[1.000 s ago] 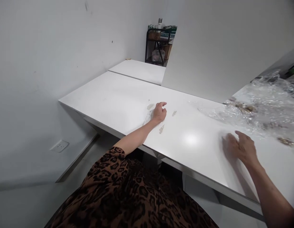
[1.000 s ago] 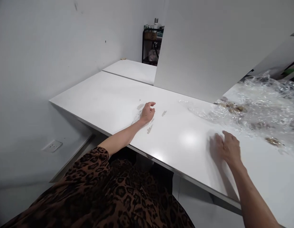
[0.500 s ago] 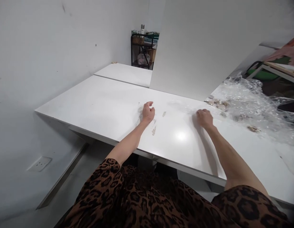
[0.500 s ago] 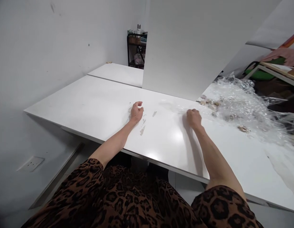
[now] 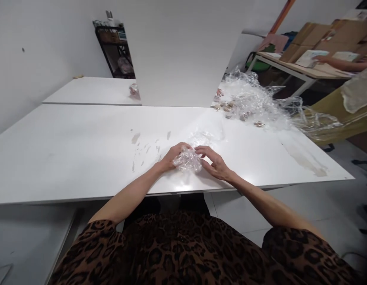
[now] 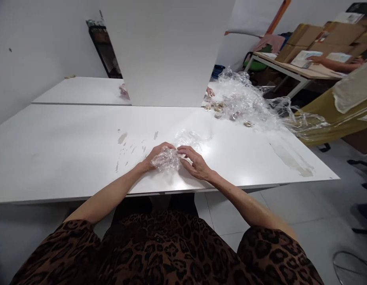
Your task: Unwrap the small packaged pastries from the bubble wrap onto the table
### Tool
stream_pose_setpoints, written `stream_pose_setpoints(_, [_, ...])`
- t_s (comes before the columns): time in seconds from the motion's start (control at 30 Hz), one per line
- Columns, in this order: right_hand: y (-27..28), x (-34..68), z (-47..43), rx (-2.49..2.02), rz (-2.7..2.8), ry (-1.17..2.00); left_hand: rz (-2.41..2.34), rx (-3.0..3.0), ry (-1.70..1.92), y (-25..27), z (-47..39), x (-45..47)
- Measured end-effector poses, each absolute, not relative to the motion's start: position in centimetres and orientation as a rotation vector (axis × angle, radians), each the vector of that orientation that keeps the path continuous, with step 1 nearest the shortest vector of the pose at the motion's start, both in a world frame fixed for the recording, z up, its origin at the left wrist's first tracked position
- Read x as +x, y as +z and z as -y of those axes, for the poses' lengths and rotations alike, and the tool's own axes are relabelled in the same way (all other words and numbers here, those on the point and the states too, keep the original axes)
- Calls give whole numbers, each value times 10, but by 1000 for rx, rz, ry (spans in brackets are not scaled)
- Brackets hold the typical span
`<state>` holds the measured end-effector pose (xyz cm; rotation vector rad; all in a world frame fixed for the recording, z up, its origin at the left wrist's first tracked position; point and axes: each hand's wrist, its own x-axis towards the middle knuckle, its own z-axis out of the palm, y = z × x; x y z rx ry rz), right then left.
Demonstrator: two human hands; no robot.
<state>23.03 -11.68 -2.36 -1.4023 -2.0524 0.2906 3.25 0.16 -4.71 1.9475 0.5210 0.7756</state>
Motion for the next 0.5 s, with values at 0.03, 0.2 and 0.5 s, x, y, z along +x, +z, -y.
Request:
stream_pose_setpoints(0.03, [-25,232,117,-1437,2028,285,-519,1937,816,-48,-1,32])
stream_pose_setpoints(0.2, [-37,255,91,-1502,2050,309,-410,2022,745,-49,2,27])
stream_pose_setpoints(0.5, [-29,454,8,-2289,1674,-559,-772,2019,944,-50,-11,26])
